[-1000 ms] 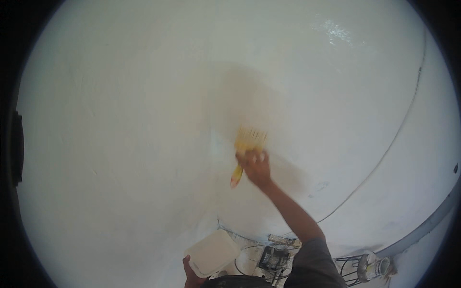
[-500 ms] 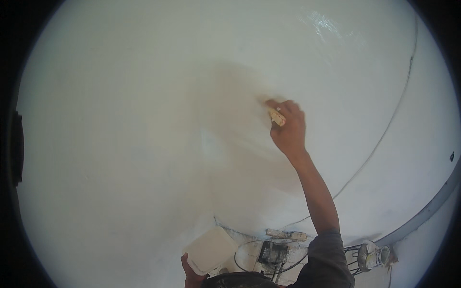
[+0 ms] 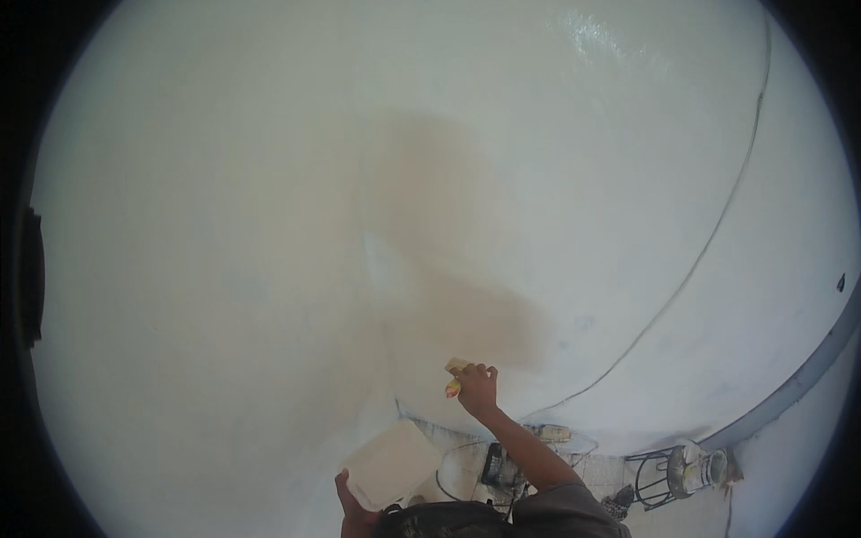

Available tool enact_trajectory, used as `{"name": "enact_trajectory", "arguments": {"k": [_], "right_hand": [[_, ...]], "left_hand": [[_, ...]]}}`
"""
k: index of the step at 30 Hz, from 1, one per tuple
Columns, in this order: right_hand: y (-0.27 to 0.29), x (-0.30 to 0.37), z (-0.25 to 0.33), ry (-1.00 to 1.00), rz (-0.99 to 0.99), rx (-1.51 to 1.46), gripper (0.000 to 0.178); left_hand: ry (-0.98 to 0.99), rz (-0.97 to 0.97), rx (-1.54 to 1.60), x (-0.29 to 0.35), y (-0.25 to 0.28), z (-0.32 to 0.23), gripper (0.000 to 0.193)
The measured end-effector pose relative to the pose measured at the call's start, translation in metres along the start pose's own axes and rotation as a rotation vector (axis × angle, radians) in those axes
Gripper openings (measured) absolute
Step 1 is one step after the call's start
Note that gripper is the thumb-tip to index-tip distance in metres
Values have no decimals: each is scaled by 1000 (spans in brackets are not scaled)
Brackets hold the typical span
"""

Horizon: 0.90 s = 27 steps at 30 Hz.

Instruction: The person paints a white wall using a brush, dipping it into a small white container of paint and applying it to the wall surface with repeated strokes.

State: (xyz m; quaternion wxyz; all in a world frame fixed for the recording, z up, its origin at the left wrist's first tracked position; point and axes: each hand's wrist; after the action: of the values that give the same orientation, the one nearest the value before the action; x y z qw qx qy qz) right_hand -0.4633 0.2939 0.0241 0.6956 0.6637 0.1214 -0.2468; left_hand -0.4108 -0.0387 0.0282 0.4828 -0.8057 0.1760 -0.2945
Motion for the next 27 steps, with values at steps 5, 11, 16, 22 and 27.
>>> {"name": "enact_trajectory", "arguments": {"k": [5,11,16,22,27], "right_hand": [[32,13,7,-289,-303,-633,27],[134,17,63,-853,-237,-1510,33],[163,32,82,-660,-12,-1499,34],[183,28,99,-84,267,-786,21],[150,21,111,93,320,-640,23]], "left_hand": [[21,-40,-31,-9,1,4,65],[64,-12,-60,-26,-2,7,64],[101,35,-69,-23,-26,7,65],[157,77,-76,-26,-32,6,69],[153,161,-115,-39,-14,1,67]]}}
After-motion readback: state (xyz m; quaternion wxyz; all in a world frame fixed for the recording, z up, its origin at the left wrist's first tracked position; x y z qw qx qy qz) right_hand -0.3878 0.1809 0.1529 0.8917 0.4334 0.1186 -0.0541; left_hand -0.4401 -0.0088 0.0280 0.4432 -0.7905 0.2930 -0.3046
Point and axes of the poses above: each hand's wrist, its own x-axis away from the middle knuckle, its own y-axis out of the back of the hand, z = x × y, and after that the axes turned 1 degree about z, right-handed
